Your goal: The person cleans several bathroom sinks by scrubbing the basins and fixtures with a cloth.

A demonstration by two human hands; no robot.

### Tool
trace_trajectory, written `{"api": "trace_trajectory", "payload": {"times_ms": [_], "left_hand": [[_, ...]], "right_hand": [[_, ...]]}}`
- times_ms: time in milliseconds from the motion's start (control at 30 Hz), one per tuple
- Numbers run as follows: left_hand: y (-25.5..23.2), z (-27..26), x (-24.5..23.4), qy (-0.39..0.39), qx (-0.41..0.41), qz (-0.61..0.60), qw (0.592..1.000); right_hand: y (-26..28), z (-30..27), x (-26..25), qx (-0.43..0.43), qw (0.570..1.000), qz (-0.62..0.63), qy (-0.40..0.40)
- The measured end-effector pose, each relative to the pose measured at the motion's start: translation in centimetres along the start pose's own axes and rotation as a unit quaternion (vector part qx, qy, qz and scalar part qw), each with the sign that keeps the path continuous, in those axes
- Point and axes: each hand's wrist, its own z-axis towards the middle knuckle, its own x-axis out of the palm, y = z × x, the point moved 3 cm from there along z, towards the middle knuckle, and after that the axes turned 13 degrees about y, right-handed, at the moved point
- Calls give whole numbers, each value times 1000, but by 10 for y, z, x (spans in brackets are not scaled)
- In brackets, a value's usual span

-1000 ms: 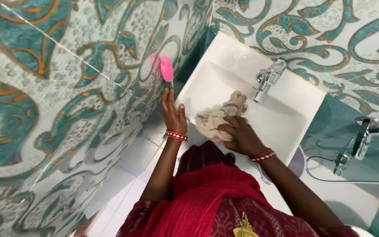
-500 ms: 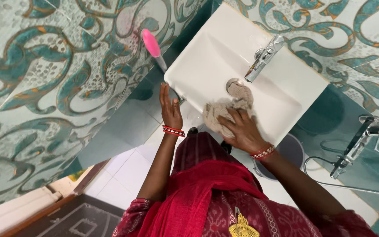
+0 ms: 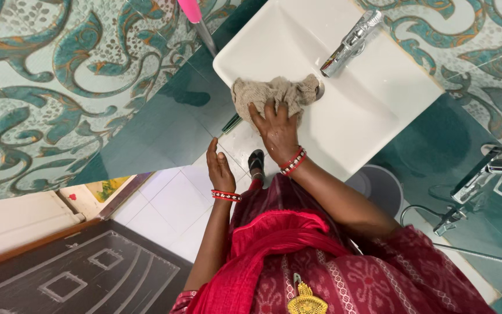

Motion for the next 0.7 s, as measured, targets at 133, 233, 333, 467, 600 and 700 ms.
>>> {"api": "trace_trajectory", "payload": {"times_ms": [133,233,333,467,600,700], "left_hand": [[-28,21,24,11,76,39,996],[-58,41,53,35,150,75,985],[-87,70,89,60,225,109,966],[-105,97,132,103,262,140,949],[-99,103,152,123,243,209,939],[-103,99,158,147,193,289,926]], "right_hand": [[-40,-87,-34,5,985,150,88],[-80,-147,-44,-29,964,244,99],[-98,-190,-38,-123,981,146,26],[-115,-228,-38,-138,981,134,0],[-142,-246,-32,-66,972,223,18],[-162,-258,-2,21,962,268,-38]]}}
